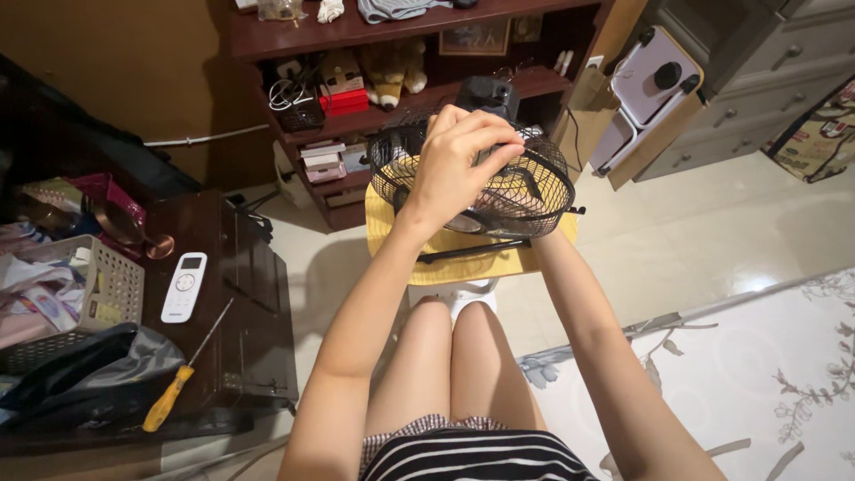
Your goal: The person disassembles a small table fan by removing the front grille, then uses a screwdriver to loosen the central nut and remove the fan blade. The person continues to loosen the rear grille nut with the screwdriver.
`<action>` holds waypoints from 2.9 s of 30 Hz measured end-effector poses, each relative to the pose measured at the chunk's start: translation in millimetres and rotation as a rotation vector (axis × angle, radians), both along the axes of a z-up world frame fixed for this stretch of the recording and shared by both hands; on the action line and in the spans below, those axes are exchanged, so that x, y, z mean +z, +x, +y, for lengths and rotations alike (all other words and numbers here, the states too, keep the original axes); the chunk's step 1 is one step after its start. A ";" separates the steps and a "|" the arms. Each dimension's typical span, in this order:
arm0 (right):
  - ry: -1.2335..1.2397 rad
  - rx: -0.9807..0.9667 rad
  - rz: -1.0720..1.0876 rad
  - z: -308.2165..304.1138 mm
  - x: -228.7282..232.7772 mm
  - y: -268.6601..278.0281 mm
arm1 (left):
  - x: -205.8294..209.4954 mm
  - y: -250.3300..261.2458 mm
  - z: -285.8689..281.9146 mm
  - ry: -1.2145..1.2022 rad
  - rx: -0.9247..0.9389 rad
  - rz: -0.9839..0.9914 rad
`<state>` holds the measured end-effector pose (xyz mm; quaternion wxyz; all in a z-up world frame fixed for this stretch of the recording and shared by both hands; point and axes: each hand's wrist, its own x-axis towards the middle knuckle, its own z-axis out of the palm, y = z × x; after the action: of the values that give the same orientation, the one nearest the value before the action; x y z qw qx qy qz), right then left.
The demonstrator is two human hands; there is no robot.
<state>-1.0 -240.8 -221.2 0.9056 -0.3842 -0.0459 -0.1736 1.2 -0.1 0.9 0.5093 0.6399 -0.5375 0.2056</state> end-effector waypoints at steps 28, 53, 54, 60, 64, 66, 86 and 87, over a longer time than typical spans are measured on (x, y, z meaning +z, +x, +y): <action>0.124 0.075 -0.187 22.1 -5.9 34.1 | 10.2 -6.6 6.4 0.045 0.006 -0.028; 0.346 0.161 -0.367 43.4 -33.8 56.7 | 11.5 -6.5 5.6 0.087 0.010 -0.065; 0.181 0.142 -0.006 32.3 -15.4 35.8 | 11.7 -6.8 5.5 0.088 0.012 -0.059; 0.097 0.257 0.158 47.6 62.3 -5.4 | 14.2 -6.5 4.4 0.097 0.018 -0.056; -0.121 0.194 0.040 56.3 74.9 -8.7 | 13.5 -4.9 5.0 0.095 0.014 -0.060; -0.458 0.145 0.077 49.2 82.7 -18.5 | 11.1 -5.2 3.9 0.086 0.017 -0.068; -0.640 -0.710 0.367 -32.4 6.9 -158.1 | -26.7 33.2 56.0 -0.442 0.053 0.335; -0.600 -0.775 0.340 -22.2 13.8 -170.2 | -41.2 43.6 59.8 -0.436 0.142 0.348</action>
<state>-171.2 -263.0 -207.4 0.6196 -0.6384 0.1999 -0.4107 44.8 59.7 -40.3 0.7036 0.5772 -0.3390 0.2387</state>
